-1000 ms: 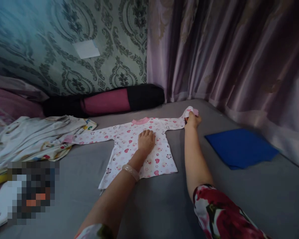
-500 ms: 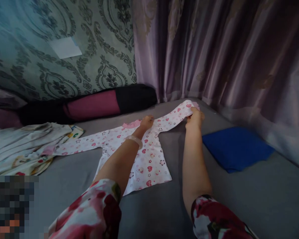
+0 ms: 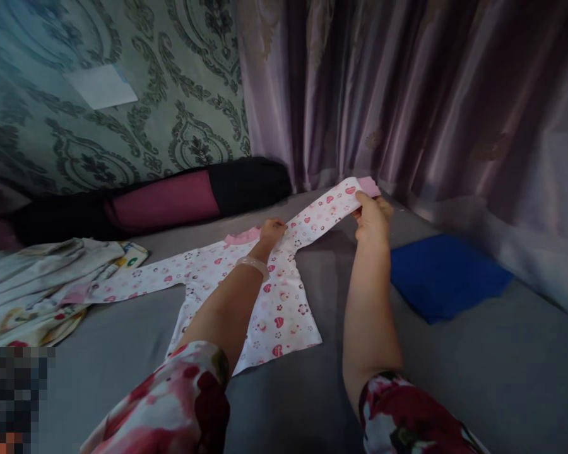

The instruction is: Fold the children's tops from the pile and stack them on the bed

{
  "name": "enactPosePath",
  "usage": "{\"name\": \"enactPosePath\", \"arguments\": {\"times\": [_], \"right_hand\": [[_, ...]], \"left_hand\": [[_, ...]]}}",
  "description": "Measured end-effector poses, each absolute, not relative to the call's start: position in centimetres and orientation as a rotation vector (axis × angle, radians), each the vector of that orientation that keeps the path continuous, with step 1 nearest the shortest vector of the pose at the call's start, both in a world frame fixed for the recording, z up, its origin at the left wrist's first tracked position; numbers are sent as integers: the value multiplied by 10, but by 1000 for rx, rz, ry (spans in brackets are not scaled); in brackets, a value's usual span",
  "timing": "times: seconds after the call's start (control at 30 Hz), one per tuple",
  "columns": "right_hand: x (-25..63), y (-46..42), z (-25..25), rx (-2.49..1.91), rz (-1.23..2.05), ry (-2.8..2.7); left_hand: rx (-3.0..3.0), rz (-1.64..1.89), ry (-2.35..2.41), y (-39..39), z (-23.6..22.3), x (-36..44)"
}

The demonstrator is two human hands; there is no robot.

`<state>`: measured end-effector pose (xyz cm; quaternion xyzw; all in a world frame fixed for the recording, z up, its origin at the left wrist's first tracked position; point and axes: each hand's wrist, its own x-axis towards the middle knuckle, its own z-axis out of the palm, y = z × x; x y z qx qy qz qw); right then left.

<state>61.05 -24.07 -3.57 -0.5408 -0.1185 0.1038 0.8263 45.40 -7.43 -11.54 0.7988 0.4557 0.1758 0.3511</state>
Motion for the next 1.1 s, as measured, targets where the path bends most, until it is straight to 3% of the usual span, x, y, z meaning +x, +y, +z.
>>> {"name": "enactPosePath", "arguments": {"times": [0.3,0.63,0.77,1.1], "right_hand": [[602,-243,-30,-1341,228,-191],[605,-238,-35,-1323,215,-160],[602,-235,-32,-1280,248,-141],[576,-227,-13,-1154,347,-231]], "left_hand": [[2286,446,1440,-105,-112,459],[2791,421,1012,-112,-120,449],[2774,388,808,-109,-122,432],[2633,12,838,-110,-106,421]]}}
